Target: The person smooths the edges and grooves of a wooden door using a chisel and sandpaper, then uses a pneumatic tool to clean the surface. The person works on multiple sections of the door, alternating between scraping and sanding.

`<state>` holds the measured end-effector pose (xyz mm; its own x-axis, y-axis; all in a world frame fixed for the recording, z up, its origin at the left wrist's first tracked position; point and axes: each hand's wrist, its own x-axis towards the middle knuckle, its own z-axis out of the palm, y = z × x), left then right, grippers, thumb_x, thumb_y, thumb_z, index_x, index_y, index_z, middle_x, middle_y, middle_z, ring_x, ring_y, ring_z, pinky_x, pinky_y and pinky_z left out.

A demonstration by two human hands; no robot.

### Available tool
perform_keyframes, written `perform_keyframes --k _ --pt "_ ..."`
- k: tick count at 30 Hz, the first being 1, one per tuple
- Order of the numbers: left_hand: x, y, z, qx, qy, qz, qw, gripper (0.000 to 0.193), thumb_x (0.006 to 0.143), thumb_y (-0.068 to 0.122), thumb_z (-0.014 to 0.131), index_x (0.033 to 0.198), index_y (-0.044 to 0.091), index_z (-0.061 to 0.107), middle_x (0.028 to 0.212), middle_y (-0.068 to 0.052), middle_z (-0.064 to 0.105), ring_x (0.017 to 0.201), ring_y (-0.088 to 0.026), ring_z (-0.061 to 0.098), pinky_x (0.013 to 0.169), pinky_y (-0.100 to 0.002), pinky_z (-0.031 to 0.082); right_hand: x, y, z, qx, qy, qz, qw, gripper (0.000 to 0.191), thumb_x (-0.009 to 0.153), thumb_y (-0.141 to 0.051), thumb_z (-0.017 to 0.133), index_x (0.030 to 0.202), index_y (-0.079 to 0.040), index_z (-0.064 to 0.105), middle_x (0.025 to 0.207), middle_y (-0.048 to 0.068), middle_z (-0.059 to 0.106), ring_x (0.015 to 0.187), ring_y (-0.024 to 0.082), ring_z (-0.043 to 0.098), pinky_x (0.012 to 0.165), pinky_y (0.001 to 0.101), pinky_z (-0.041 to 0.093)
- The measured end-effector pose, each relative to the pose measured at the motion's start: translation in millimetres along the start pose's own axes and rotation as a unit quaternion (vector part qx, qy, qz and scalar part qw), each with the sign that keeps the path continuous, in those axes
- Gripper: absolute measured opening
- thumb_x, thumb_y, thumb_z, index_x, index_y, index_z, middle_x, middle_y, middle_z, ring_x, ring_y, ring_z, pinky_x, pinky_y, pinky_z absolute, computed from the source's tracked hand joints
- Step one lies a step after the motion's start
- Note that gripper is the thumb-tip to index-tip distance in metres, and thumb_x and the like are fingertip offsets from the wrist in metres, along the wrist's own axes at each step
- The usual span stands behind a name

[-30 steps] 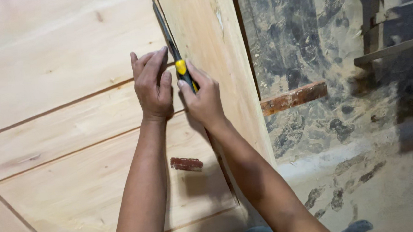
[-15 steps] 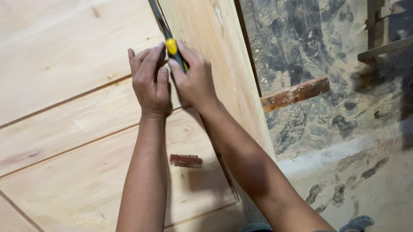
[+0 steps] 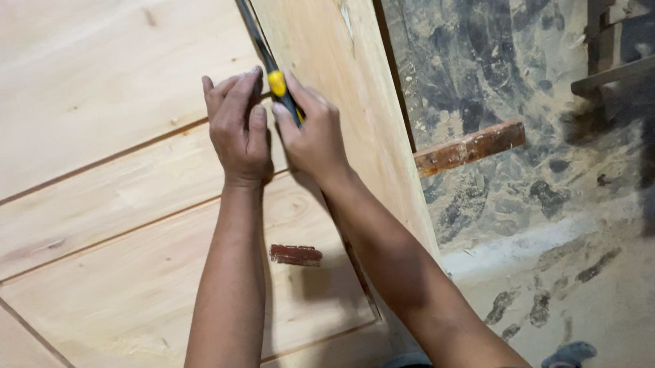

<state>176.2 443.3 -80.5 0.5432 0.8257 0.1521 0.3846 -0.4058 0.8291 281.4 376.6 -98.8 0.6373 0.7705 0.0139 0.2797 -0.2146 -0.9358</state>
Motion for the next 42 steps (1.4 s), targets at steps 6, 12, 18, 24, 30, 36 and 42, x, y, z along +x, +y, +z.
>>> perform_keyframes --k 6,12,18,24,30,36,42 --pt "-0.1 0.8 -0.9 -0.011 0.005 -0.007 1.000 0.043 0.102 0.028 0.051 0.134 0.003 0.067 0.122 -0.015 0.072 0.128 -0.033 0.059 0.132 -0.057 0.017 0.4 -0.1 3.3 0.000 0.009 0.016 1.000 0.043 0.093 -0.009 0.068 0.133 0.007 0.062 0.111 0.026 0.072 0.102 0.038 0.073 0.090 0.0409 0.058" --pt "0.4 -4.6 0.5 0.003 0.000 0.010 1.000 0.046 0.101 0.030 0.050 0.133 0.003 0.068 0.121 -0.015 0.072 0.128 -0.034 0.060 0.131 -0.057 0.017 2.3 2.4 5.8 -0.016 0.014 -0.001 1.000 0.042 0.093 -0.009 0.068 0.132 0.005 0.063 0.111 0.024 0.073 0.104 0.037 0.074 0.093 0.0414 0.058" --pt "-1.8 -5.4 1.6 -0.011 0.007 -0.003 1.000 0.043 0.103 0.031 0.052 0.130 0.001 0.067 0.119 -0.016 0.072 0.126 -0.034 0.061 0.132 -0.059 0.015 2.9 0.1 7.5 -0.017 0.008 0.011 1.000 0.045 0.091 -0.009 0.069 0.133 0.006 0.062 0.112 0.025 0.072 0.104 0.038 0.073 0.092 0.0418 0.058" --pt "-0.6 -1.3 0.4 -0.021 0.012 -0.010 1.000 0.042 0.103 0.030 0.052 0.129 0.000 0.067 0.121 -0.018 0.071 0.125 -0.033 0.061 0.131 -0.058 0.016 2.6 -6.7 7.4 0.007 0.019 0.030 0.999 0.045 0.092 -0.009 0.068 0.134 0.006 0.062 0.114 0.025 0.072 0.105 0.038 0.074 0.093 0.0404 0.058" --pt "-0.9 -3.3 -0.1 -0.040 0.018 0.000 0.999 0.046 0.103 0.031 0.049 0.130 0.000 0.068 0.119 -0.017 0.073 0.125 -0.034 0.061 0.131 -0.058 0.017 4.9 -7.5 9.0 -0.028 0.026 0.001 0.999 0.046 0.090 -0.007 0.069 0.133 0.006 0.062 0.114 0.027 0.071 0.105 0.040 0.072 0.093 0.0414 0.057" --pt "-0.7 -3.9 0.0 -0.042 0.024 -0.006 0.999 0.047 0.105 0.034 0.049 0.131 0.000 0.067 0.119 -0.016 0.072 0.124 -0.034 0.062 0.132 -0.057 0.018 7.4 -3.7 11.0 -0.012 0.012 0.031 0.999 0.047 0.091 -0.007 0.068 0.135 0.006 0.061 0.109 0.025 0.072 0.101 0.038 0.073 0.090 0.0415 0.058" --pt "-1.8 -4.5 -0.1 -0.045 0.022 -0.014 0.999 0.046 0.105 0.033 0.049 0.131 -0.001 0.067 0.116 -0.016 0.073 0.123 -0.034 0.063 0.132 -0.057 0.018 14.3 0.6 12.9 -0.010 0.023 0.009 1.000 0.045 0.091 -0.008 0.069 0.132 0.006 0.062 0.107 0.024 0.072 0.098 0.037 0.074 0.088 0.0413 0.059"
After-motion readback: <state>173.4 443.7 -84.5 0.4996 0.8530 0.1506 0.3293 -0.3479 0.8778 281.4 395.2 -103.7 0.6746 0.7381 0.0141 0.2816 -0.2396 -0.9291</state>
